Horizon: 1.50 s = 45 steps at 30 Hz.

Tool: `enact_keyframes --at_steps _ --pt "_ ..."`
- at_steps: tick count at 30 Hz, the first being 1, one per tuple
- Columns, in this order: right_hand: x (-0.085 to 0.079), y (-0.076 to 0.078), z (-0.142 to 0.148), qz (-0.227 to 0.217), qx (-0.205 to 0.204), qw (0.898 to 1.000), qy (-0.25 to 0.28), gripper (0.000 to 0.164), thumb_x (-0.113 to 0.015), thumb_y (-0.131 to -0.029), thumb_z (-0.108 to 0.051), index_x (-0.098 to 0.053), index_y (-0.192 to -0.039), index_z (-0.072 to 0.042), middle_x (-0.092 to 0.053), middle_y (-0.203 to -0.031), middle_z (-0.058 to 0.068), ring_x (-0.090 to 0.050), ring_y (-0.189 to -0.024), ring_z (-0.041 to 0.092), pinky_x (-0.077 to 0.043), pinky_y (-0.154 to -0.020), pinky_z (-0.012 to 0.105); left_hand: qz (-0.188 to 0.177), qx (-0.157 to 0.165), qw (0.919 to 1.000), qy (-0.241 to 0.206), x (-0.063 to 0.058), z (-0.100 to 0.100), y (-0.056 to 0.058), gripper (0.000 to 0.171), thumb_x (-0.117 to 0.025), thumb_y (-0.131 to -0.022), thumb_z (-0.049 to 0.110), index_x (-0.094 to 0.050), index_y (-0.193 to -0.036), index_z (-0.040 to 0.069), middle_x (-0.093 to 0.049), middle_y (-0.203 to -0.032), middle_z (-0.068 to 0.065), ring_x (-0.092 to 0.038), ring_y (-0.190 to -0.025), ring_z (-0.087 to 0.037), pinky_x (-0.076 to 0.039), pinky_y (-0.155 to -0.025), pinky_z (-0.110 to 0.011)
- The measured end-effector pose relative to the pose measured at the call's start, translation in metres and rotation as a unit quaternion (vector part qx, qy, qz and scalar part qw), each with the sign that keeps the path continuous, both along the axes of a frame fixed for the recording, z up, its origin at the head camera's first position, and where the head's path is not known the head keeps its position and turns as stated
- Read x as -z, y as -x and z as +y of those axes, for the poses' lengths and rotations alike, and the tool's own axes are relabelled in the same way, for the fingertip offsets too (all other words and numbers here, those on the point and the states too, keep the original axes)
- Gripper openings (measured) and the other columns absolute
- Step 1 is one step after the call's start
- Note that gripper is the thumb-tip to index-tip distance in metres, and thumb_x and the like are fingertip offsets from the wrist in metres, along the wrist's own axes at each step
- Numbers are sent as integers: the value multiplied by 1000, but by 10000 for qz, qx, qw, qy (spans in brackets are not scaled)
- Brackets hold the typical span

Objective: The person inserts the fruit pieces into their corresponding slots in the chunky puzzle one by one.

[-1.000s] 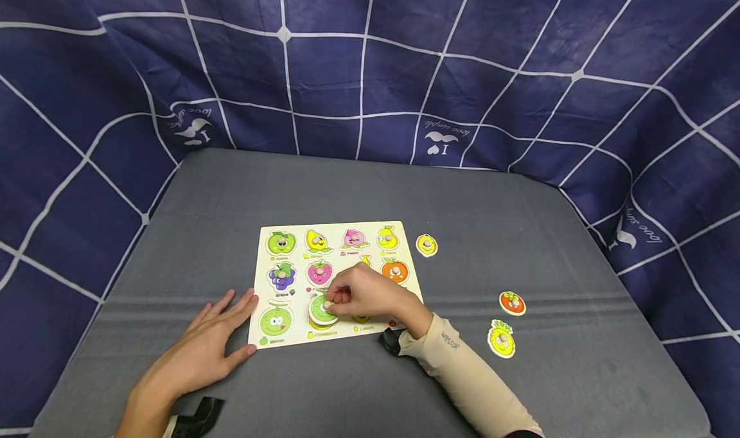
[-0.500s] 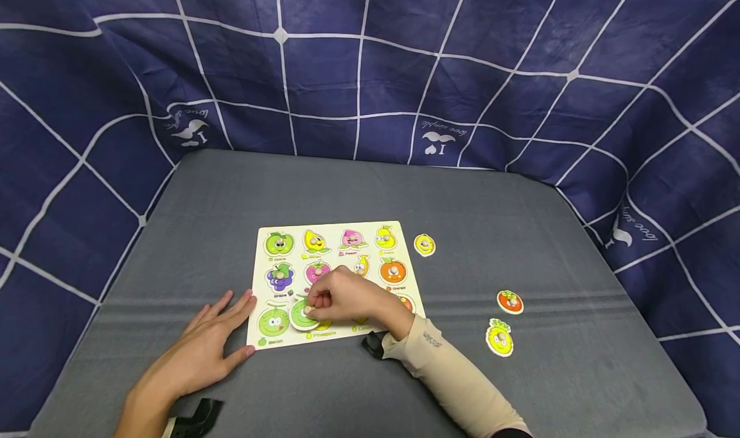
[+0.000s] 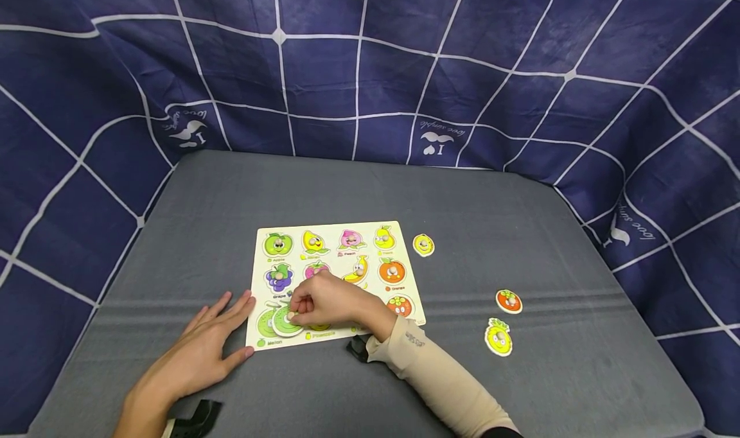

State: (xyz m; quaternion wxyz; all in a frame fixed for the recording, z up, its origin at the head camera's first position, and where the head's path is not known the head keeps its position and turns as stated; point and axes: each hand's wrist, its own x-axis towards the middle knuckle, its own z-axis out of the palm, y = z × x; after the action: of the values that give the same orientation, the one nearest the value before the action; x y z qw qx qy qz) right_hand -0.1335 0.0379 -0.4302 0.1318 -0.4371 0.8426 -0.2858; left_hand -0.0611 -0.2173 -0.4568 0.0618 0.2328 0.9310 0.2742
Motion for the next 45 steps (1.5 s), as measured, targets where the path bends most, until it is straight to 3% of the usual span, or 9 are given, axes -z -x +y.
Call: enact_keyframes --at_steps 5,13,21,29,39,45 --pt "0 1 -8 -136 -83 9999 -40 8 -76 -86 -14 -71 -80 -12 -58 -65 -14 -48 -58 -10 -44 -58 8 38 23 10000 -10 0 0 0 78 -80 -82 27 -46 -146 -1 -40 -152 -19 -28 -138 -52 -21 -102 -72" --pt "1 4 -17 205 -50 9986 -493 10 -77 -86 -21 -71 -79 -17 -56 -61 -18 -48 -56 -10 -38 -70 9 114 70 9999 -3 0 1 -1 77 -80 -82 27 -47 -145 -2 -41 -151 -19 -30 -138 -52 -23 -102 -72" --pt "2 4 -26 407 71 9966 -719 14 -78 -84 -23 -69 -73 -20 -54 -57 -19 -47 -54 -10 -35 -70 12 62 55 10000 -22 0 1 -2 77 -80 -82 26 -47 -145 -2 -41 -152 -19 -30 -138 -52 -22 -103 -71" --pt "1 0 -32 107 142 9975 -682 15 -76 -86 -17 -68 -73 -16 -54 -59 -14 -45 -53 -7 -38 -52 9 168 54 9998 -35 0 1 -2 76 -80 -82 26 -47 -145 -1 -42 -151 -18 -30 -138 -51 -23 -103 -71" --pt "1 0 -33 27 154 9968 -778 11 -76 -87 -18 -71 -78 -14 -57 -62 -14 -48 -56 -7 -40 -54 8 113 63 9999 -29 0 0 -1 77 -79 -83 27 -46 -146 -2 -40 -152 -19 -29 -139 -51 -22 -103 -71" --pt "-1 0 -29 -55 103 9975 -702 7 -77 -88 -20 -74 -85 -13 -60 -66 -16 -52 -59 -9 -42 -62 7 60 32 10000 0 0 -1 -2 77 -79 -83 26 -46 -146 -2 -40 -152 -19 -29 -139 -51 -22 -103 -72"
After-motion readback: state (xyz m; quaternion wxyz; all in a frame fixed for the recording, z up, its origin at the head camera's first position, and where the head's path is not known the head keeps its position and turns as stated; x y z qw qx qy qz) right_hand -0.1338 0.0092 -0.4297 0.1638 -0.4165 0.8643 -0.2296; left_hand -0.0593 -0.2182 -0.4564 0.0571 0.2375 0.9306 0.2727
